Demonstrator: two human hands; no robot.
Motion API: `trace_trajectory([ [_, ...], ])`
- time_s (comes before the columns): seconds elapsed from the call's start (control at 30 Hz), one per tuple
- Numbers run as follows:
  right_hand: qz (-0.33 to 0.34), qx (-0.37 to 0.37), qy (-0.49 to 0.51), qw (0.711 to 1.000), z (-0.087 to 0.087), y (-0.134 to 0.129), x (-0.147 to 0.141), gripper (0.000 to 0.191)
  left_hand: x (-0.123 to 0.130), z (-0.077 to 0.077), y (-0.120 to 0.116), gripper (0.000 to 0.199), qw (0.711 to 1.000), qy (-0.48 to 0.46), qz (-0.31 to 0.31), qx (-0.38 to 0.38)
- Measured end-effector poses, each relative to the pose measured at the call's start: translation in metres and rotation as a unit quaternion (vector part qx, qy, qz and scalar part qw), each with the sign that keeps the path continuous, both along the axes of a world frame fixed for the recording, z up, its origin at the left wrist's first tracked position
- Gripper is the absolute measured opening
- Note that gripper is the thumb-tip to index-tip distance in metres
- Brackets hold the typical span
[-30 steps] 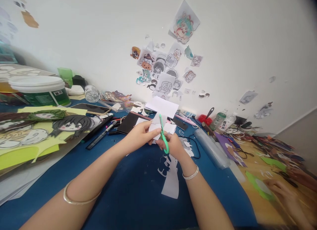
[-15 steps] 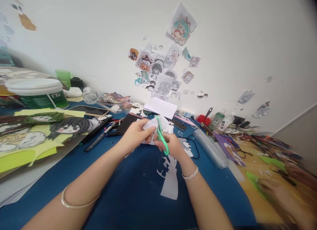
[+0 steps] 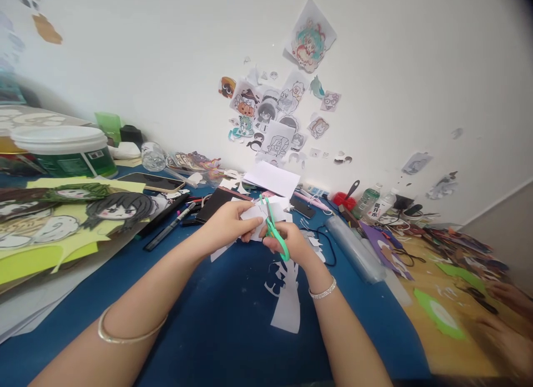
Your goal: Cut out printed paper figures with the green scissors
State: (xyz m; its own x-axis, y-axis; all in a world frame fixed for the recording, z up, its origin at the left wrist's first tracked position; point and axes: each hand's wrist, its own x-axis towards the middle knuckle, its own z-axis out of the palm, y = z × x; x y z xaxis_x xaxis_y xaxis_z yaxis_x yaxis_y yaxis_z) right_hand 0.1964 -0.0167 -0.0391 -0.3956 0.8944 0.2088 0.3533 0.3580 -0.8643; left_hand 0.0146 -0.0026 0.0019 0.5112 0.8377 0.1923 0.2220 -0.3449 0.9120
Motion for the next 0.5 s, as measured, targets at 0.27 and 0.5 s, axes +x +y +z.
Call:
trace_trajectory([
  [0.27, 0.012, -0.014, -0.02, 1.0, 0.0023, -0.0015, 0.0013, 0.043, -0.0011, 0.0004, 0.0, 0.012, 1.0, 0.018, -0.004, -0.008],
  [0.5, 0.028, -0.001, -0.064, 0.998, 0.0044, -0.0015, 0.0043, 0.044, -0.0028, -0.0005, 0.0007, 0.014, 1.0, 0.028, -0.009, -0.002],
])
